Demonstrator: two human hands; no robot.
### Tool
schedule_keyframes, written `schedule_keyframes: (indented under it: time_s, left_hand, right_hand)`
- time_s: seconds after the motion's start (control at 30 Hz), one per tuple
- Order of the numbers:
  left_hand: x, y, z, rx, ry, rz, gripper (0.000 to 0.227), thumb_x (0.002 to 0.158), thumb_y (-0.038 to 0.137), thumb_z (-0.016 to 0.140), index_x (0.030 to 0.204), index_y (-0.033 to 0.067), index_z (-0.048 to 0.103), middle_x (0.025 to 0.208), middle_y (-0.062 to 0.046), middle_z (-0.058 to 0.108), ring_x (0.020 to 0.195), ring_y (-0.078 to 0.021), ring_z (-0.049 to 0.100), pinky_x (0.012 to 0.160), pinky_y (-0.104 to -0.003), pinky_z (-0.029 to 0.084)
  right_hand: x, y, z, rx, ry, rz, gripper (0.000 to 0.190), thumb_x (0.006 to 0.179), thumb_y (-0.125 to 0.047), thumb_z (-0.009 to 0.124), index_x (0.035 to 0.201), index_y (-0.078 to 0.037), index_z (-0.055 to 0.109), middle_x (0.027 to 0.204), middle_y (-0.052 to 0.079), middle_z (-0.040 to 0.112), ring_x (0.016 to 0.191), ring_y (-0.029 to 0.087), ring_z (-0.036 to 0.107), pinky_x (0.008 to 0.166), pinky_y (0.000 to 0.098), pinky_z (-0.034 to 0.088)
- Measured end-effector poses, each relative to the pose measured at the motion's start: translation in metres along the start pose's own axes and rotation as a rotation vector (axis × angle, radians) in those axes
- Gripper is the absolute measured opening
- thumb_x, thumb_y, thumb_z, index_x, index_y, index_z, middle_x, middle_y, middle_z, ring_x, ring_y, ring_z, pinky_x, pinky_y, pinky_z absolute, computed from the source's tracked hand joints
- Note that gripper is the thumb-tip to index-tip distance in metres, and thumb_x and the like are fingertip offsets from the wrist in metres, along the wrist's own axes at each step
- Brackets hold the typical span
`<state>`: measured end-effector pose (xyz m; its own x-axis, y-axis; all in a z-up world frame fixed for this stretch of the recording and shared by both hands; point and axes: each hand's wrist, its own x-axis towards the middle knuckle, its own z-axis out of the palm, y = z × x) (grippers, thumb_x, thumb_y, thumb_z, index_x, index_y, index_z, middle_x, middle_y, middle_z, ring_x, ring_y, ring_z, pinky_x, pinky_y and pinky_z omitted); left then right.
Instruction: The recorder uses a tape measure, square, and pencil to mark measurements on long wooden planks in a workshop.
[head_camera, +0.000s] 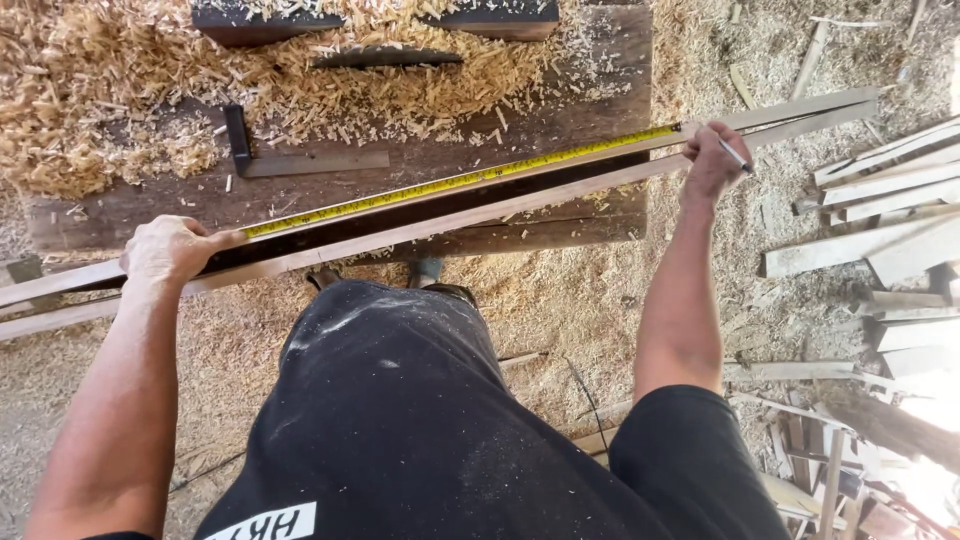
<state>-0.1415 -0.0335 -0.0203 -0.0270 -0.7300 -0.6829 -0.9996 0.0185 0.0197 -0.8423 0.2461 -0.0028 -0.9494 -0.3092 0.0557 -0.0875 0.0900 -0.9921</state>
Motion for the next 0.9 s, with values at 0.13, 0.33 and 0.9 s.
schedule_keyframes:
  time_s: [0.13, 0.33, 0.9]
  left_hand:
    - [0.003, -0.003, 0.002, 0.009, -0.012, -0.003, 0.071, 0.073, 0.077, 0.078, 0.116, 0.0207, 0.083, 0.108, -0.011, 0.081, 0.101, -0.0312, 0.074, 0.092, -0.048, 0.057]
    - [0.004, -0.002, 0.003, 0.041, -0.013, 0.011, 0.072, 0.073, 0.078, 0.079, 0.117, 0.0207, 0.082, 0.112, -0.012, 0.079, 0.107, -0.0326, 0.071, 0.093, -0.05, 0.055]
    - [0.002, -0.002, 0.0, 0.029, 0.004, 0.02, 0.071, 0.073, 0.077, 0.079, 0.115, 0.0194, 0.084, 0.111, -0.012, 0.08, 0.106, -0.0323, 0.073, 0.094, -0.049, 0.055]
  right_hand:
    - [0.041, 0.047, -0.028, -0.102, -0.122, 0.075, 0.005, 0.087, 0.002, 0.071, 0.083, 0.001, 0.069, 0.069, 0.007, 0.061, 0.053, 0.012, 0.058, 0.043, 0.0195, 0.048]
    - [0.031, 0.022, -0.015, -0.119, -0.168, 0.165, 0.005, 0.085, 0.005, 0.072, 0.087, 0.001, 0.073, 0.072, 0.006, 0.069, 0.055, 0.009, 0.067, 0.048, 0.0183, 0.06]
    - [0.018, 0.019, -0.015, -0.075, -0.089, 0.119, 0.009, 0.084, 0.005, 0.072, 0.093, 0.006, 0.074, 0.072, 0.01, 0.07, 0.055, 0.013, 0.07, 0.047, 0.0197, 0.061]
